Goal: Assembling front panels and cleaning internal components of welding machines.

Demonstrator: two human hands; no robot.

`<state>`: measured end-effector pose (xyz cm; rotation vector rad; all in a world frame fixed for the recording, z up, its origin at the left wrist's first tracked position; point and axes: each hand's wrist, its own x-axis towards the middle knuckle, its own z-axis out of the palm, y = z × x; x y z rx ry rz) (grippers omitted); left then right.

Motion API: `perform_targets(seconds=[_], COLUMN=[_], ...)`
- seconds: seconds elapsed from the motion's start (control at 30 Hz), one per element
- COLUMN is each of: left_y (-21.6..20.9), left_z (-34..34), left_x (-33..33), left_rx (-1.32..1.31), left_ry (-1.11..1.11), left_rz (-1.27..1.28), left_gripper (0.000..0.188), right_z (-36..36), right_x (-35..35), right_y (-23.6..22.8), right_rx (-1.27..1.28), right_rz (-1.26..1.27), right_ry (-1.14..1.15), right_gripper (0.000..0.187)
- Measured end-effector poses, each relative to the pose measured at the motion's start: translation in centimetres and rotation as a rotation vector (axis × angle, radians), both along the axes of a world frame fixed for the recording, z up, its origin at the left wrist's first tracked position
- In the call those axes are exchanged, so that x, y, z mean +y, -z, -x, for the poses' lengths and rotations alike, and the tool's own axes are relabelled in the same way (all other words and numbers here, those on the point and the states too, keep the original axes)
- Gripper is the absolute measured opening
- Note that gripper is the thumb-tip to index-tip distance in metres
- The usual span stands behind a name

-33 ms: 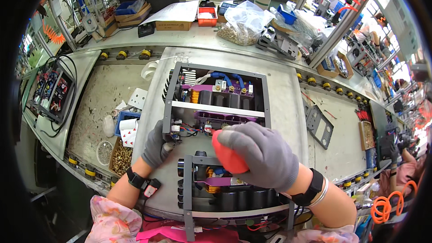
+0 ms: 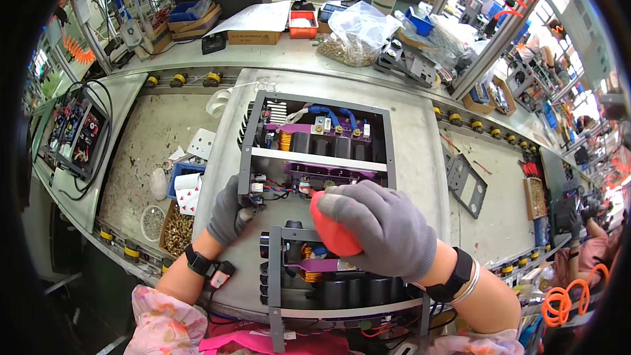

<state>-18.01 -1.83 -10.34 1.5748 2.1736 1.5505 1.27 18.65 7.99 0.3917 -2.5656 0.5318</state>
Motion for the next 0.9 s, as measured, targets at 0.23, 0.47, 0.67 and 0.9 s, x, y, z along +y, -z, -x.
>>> perform_targets(seconds=[0.23, 0.47, 0.67, 0.9], left_y=[-0.5, -1.4, -1.5, -1.3], left_z=[-0.2, -0.5, -0.8, -0.6], left_x=[0.3, -0.2, 0.0, 0.2], left_rx=[0.003, -0.088, -0.116, -0.08], left_ry=[0.005, 0.004, -0.023, -0.034], left_rz=[-0.04, 0.038, 0.031, -0.001], left_gripper=[0.074, 0.077, 0.078, 0.079], right_z=[0.6, 1.5, 4.0, 3.7], right_x=[0.3, -0.2, -1.0, -1.4], right_y=[-0.9, -2.2, -0.5, -0.6], right_rx=[-0.01, 0.104, 0.124, 0.057], right_rz=[0.081, 0.354, 0.389, 0.297], right_ry=[0.004, 0.104, 0.032, 0.04], right_gripper=[0.049, 0.049, 0.048, 0.049])
